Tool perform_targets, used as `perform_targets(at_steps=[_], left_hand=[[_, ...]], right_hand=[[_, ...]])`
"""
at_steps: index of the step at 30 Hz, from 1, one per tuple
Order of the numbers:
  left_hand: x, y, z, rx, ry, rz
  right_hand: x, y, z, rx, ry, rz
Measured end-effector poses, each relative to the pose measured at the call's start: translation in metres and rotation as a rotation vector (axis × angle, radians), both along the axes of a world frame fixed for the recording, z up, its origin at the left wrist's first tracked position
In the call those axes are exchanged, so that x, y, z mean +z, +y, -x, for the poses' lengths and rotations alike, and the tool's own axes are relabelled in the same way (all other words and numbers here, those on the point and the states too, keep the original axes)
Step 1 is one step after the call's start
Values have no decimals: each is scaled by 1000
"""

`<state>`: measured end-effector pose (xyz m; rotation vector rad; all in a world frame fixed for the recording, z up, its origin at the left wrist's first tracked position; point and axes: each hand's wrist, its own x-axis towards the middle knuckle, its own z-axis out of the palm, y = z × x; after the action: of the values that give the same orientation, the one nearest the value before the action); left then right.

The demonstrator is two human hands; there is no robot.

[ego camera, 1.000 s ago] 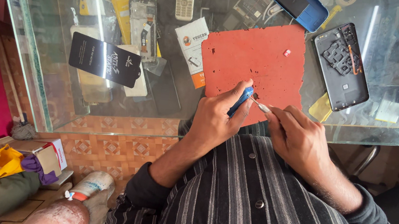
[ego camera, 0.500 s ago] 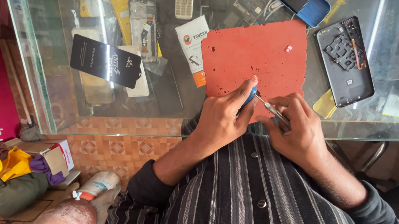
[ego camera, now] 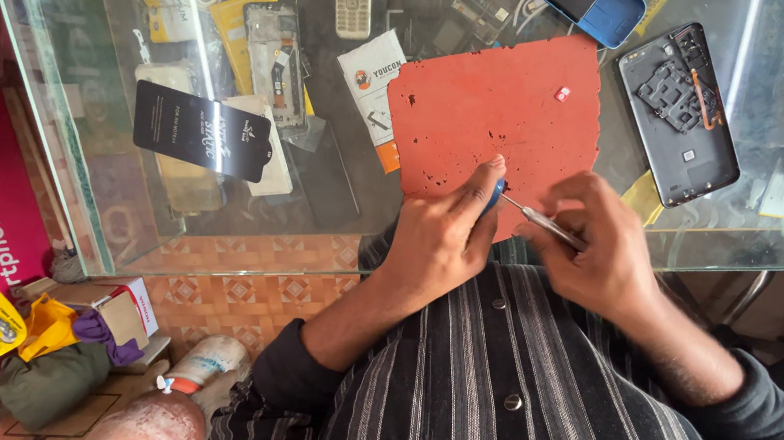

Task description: The person pries open the back cover of a small blue feature phone on a red mat, uses a screwdriver to remove and re-tighten screws, removes and reseats the battery and internal components, snaps the cover back on, and powers the phone on to check the screen.

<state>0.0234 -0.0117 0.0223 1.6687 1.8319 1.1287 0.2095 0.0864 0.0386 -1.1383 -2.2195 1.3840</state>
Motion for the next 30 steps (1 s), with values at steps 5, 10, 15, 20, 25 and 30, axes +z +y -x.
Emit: perform_targets(at_steps=[5, 10, 15, 20, 25, 30], left_hand=[[-1, -1, -5, 19, 2, 5], [0, -2, -4, 1, 40, 1], [2, -2, -3, 11, 42, -35], [3, -3, -4, -11, 21, 14], [-2, -4, -4, -22, 33, -26], [-4, -5, -3, -13, 54, -71]], right_hand=[[7, -16, 1, -49, 49, -124], [10, -17, 3, -283, 59, 495], [11, -9, 5, -219, -54, 630], [10, -19, 6, -43, 212, 172], [2, -22, 2, -117, 170, 236], [-9, -14, -7, -152, -2, 683]])
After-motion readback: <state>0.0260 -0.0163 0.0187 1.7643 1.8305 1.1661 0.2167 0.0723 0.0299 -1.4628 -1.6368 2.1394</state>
